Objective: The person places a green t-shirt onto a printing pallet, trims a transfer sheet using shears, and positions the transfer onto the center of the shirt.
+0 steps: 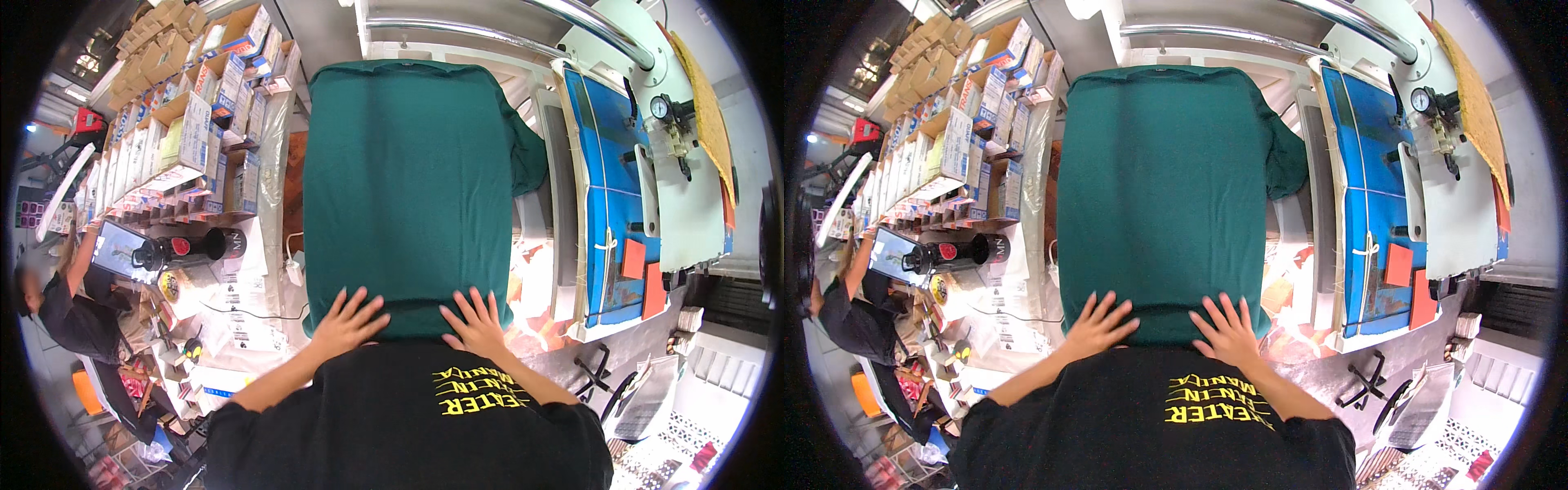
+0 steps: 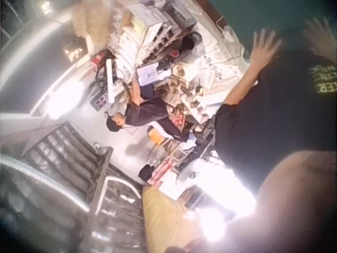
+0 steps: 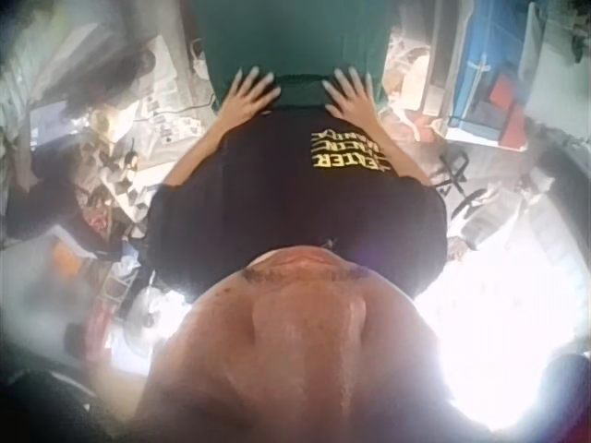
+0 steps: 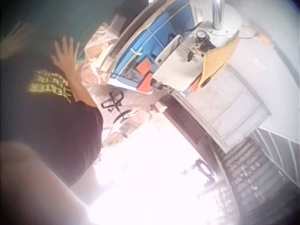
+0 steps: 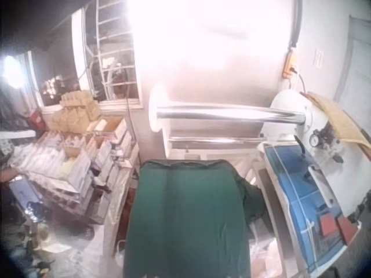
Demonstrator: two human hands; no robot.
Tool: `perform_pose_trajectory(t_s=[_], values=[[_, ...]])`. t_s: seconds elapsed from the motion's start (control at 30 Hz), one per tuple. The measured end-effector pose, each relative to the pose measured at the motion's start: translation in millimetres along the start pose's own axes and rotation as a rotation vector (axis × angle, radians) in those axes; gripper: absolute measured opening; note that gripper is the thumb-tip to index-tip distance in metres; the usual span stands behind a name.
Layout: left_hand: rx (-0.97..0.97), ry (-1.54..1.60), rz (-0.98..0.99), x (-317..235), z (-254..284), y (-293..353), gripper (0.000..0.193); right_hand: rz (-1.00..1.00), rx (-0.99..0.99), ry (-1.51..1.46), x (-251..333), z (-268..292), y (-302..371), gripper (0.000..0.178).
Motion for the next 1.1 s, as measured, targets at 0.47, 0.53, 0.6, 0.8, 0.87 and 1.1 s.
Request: perform_pose_trajectory(t_s=[0.47,0.53,0.6,0.8,0.87,1.1], values=[[0.179,1.782,0.875,245.8,-106.9,57.4,0.043,-0.993,-0.791,-1.653,-152.2,-70.8,113.6,0.036],[0.065,1.926,0.808,236.9,-85.7,88.3,0.046,-0.935,-1.087,-1.74,-156.8,-55.7,138.8,0.035],[-0.04,1.937,0.777,242.3,-81.8,104.3,0.047,-0.873,-1.208,-1.772,-150.4,-53.3,152.3,0.039],[0.08,1.984,0.867,239.7,-109.2,122.5,0.037,-1.007,-1.072,-1.579,-144.0,-56.4,158.5,0.017],[0.061,1.969,0.871,237.2,-104.1,117.3,0.036,-1.054,-0.957,-1.444,-149.4,-63.0,164.0,0.013],[-0.044,1.914,0.893,222.2,-86.9,105.4,0.026,-1.059,-0.966,-1.036,-144.7,-27.6,153.6,0.025]])
Point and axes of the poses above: each hand's wrist, its own y-axis away from the middle knuckle, its own z-axis out of the back of the hand, x = y × z, the point moved 10 cm from there along -y, towards the middle knuckle, and after that the axes turned 15 degrees about z, right-handed, at the moved point
